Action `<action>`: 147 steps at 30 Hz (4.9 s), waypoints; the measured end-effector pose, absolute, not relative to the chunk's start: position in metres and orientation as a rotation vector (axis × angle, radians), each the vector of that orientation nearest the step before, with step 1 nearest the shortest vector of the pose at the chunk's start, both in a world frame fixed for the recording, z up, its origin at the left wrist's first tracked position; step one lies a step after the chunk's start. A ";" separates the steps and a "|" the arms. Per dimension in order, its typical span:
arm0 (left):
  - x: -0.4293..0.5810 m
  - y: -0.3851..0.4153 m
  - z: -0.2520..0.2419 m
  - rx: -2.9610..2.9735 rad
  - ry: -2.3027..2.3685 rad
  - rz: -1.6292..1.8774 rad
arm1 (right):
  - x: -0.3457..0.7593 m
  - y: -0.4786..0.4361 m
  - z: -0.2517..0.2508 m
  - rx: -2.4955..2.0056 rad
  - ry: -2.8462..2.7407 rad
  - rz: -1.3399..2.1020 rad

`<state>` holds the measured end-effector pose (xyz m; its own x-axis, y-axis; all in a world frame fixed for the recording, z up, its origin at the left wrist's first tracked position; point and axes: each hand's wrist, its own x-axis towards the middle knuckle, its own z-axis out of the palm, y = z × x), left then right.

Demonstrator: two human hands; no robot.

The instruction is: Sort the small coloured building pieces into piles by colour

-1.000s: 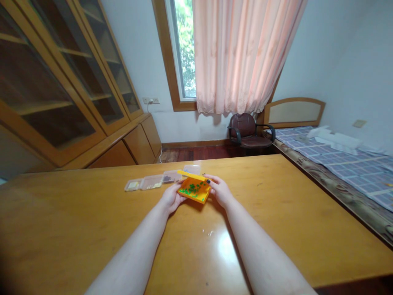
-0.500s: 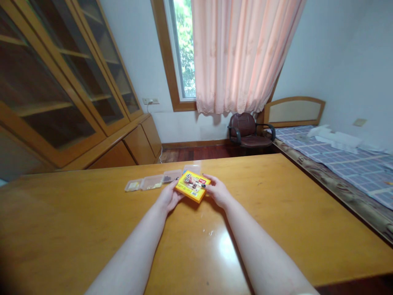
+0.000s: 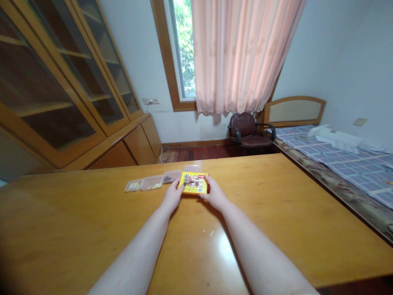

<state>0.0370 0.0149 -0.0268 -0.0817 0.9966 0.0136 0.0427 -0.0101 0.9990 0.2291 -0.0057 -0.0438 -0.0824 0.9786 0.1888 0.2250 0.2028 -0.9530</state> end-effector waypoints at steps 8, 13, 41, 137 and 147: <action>0.028 0.002 -0.015 1.669 1.786 0.852 | 0.232 -0.011 -0.035 -1.276 -1.544 1.001; 0.028 0.004 -0.020 1.822 1.865 0.760 | 0.228 -0.014 -0.035 -1.382 -1.762 0.804; 0.028 0.005 -0.012 2.214 1.702 0.735 | 0.204 0.038 -0.015 -1.790 -2.011 0.190; 0.037 0.012 -0.028 2.239 1.357 0.813 | 0.255 0.020 -0.044 -1.074 -1.731 0.801; 0.035 0.014 -0.031 2.197 1.427 0.664 | 0.257 0.025 -0.053 -1.048 -1.687 0.839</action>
